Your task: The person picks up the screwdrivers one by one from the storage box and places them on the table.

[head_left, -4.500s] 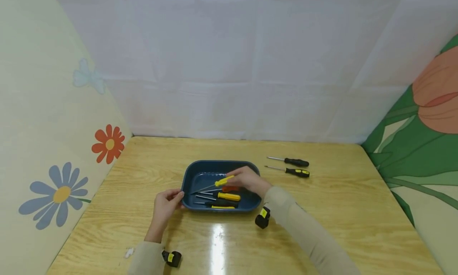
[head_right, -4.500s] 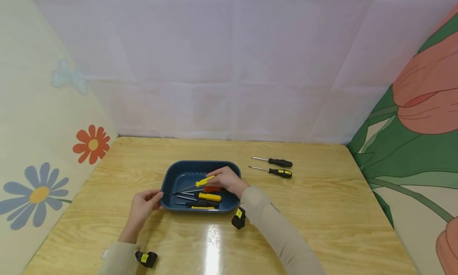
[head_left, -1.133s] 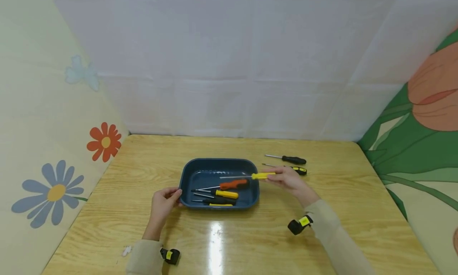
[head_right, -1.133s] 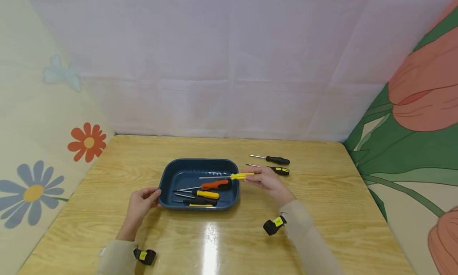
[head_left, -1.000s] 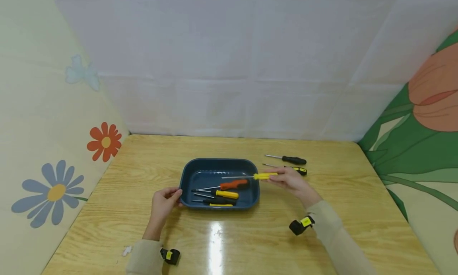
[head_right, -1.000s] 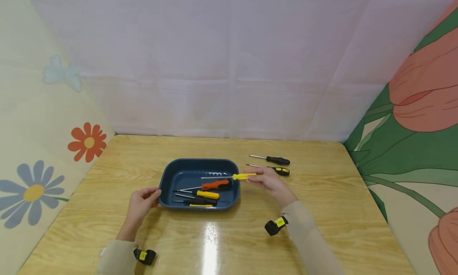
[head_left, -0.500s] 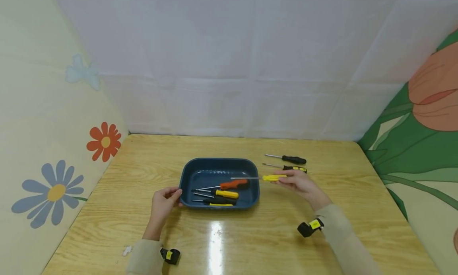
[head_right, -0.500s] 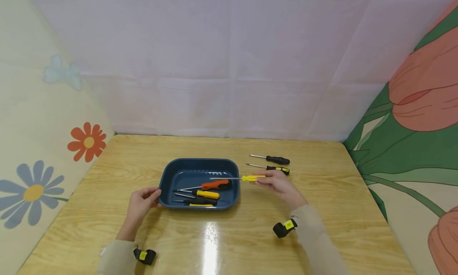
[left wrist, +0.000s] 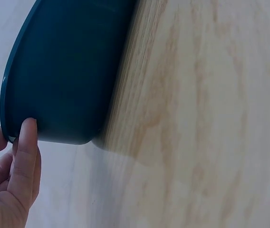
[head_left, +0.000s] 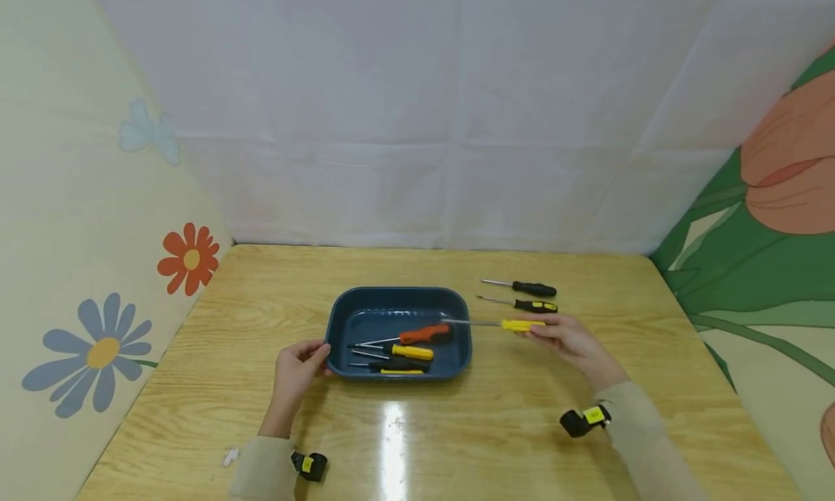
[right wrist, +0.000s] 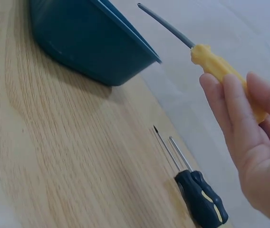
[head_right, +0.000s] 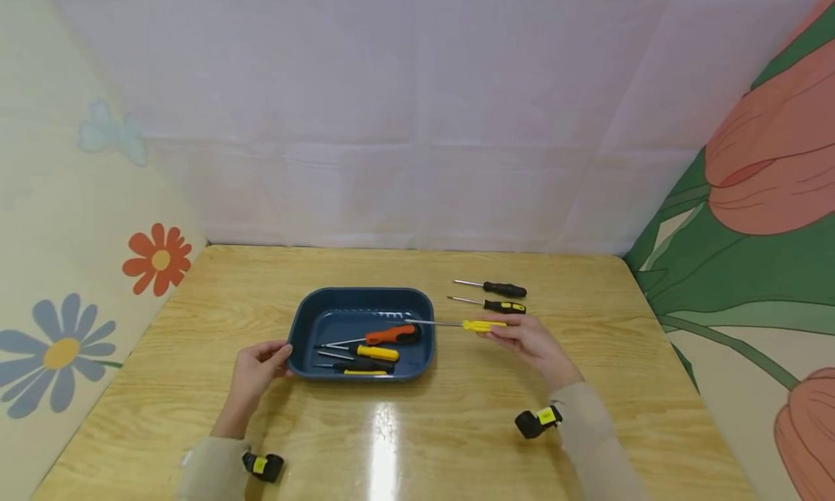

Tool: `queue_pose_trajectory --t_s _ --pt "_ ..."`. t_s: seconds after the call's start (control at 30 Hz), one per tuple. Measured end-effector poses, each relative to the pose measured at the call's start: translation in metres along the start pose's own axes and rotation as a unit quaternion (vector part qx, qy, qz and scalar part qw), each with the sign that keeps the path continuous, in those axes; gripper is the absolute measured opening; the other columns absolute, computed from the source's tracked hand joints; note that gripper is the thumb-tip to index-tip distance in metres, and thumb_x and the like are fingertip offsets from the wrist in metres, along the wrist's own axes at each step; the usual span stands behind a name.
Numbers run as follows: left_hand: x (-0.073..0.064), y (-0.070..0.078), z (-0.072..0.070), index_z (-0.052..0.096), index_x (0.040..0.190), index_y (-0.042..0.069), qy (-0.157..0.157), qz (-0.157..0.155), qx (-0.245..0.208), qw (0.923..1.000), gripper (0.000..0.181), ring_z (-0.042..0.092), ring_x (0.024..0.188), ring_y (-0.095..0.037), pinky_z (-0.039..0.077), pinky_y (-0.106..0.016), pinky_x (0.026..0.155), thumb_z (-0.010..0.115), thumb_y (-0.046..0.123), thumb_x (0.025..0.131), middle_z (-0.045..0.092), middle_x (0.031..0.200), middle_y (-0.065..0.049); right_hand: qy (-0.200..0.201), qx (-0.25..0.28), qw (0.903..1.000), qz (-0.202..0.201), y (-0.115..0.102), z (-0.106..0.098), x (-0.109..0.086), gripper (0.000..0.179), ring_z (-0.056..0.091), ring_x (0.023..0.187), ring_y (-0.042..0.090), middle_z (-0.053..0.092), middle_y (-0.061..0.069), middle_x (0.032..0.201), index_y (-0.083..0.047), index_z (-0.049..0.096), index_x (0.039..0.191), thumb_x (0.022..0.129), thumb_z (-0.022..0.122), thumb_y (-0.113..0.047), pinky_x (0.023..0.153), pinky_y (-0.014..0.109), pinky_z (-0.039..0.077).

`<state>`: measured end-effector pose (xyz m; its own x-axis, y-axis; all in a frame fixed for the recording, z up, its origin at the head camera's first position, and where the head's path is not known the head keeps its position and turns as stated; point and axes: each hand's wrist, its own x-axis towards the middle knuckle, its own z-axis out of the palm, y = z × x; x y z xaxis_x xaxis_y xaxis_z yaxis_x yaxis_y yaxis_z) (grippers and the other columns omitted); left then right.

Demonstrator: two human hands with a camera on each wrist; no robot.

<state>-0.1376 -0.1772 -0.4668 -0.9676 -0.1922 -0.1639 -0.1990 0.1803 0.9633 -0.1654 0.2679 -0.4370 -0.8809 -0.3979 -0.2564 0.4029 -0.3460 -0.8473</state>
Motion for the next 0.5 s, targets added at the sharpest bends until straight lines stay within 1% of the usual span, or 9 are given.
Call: queue_pose_trajectory --t_s 0.1,0.2,0.33,0.5 --pt "0.0 0.0 0.0 0.059 0.104 -0.014 0.0 0.0 -0.002 1.0 0.021 0.058 0.056 -0.012 0.055 -0.025 0.052 0.056 -0.001 0.088 0.061 0.077 -0.015 -0.01 -0.003 0.9999 -0.007 0.0 -0.006 -0.004 0.029 0.063 0.093 0.02 0.065 0.01 0.1 -0.007 0.067 0.102 0.089 0.048 0.01 0.086 0.024 0.048" --pt "0.0 0.0 0.0 0.059 0.104 -0.014 0.0 0.0 -0.001 1.0 0.021 0.058 0.056 -0.012 0.055 -0.025 0.053 0.056 0.0 0.088 0.061 0.077 -0.015 -0.015 -0.001 0.9998 -0.014 0.0 -0.011 -0.008 0.031 0.063 0.093 0.02 0.065 0.01 0.099 -0.009 0.068 0.1 0.09 0.046 0.01 0.086 0.023 0.048" --pt "0.0 0.0 0.0 0.059 0.104 -0.014 0.001 -0.002 0.0 1.0 0.021 0.058 0.056 -0.013 0.056 -0.026 0.053 0.056 0.0 0.088 0.06 0.077 -0.014 -0.006 0.02 0.9997 -0.009 0.0 -0.016 -0.012 0.032 0.064 0.091 0.021 0.064 0.012 0.097 -0.008 0.069 0.097 0.09 0.044 0.012 0.084 0.022 0.049" --pt "-0.001 0.001 0.0 0.059 0.104 -0.013 0.001 -0.003 0.003 1.0 0.021 0.058 0.056 -0.013 0.056 -0.026 0.054 0.056 0.0 0.088 0.06 0.078 -0.015 0.005 0.032 0.9995 -0.002 -0.001 -0.022 -0.016 0.036 0.064 0.091 0.021 0.064 0.013 0.097 -0.008 0.069 0.097 0.091 0.04 0.012 0.084 0.022 0.05"
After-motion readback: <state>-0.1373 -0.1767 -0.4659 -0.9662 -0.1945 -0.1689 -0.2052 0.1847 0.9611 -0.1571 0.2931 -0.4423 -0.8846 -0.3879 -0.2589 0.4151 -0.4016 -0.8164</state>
